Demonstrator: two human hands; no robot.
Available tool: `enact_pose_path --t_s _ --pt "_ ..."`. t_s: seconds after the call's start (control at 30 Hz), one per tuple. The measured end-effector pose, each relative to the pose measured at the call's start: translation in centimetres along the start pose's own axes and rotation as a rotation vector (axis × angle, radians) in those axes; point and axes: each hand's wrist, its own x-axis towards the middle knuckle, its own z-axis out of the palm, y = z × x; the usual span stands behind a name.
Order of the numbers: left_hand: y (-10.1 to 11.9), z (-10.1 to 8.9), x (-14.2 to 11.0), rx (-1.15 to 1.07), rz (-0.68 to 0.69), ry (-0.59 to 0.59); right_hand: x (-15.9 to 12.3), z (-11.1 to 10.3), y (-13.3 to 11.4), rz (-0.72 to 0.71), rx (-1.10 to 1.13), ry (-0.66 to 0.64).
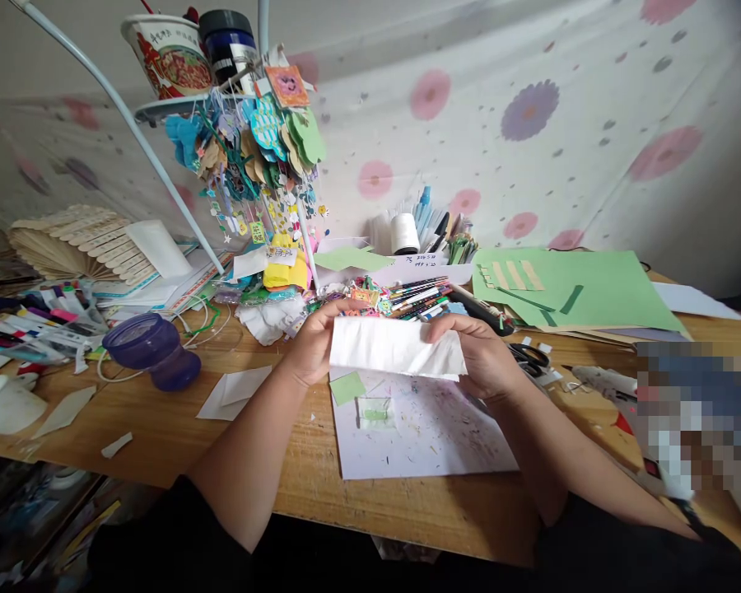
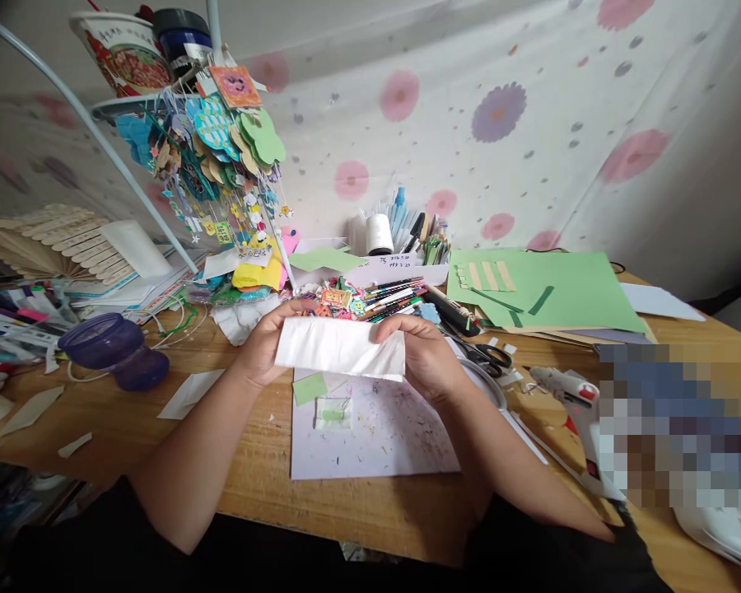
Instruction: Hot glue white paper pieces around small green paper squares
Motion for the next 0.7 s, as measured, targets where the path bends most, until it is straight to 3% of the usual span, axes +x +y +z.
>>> enact_pose_path --t_s 0.13,0.3,0.43,0.5,0.7 --pt "-1.2 0.8 0.0 -0.291 -0.007 -0.005 0.2 0.4 0.8 -0.032 0.166 0.142" --pt "-3.6 2.3 -0.4 -0.279 -0.08 -0.092 -0.2 1.2 2.3 -0.257 -0.081 0.203" --pt "-4.4 3.3 -0.4 -0.28 -0.066 0.025 -0.9 1.8 3.0 -0.548 -0.479 0.157" --pt "-4.2 3.7 -0.4 -0.314 -0.037 0.101 -1.2 2.1 3.2 -0.633 -0.574 0.114" --pt "-3.1 4.1 -0.6 -0.392 -0.038 0.288 -1.7 3.1 3.7 -0.649 -0.642 -0.055"
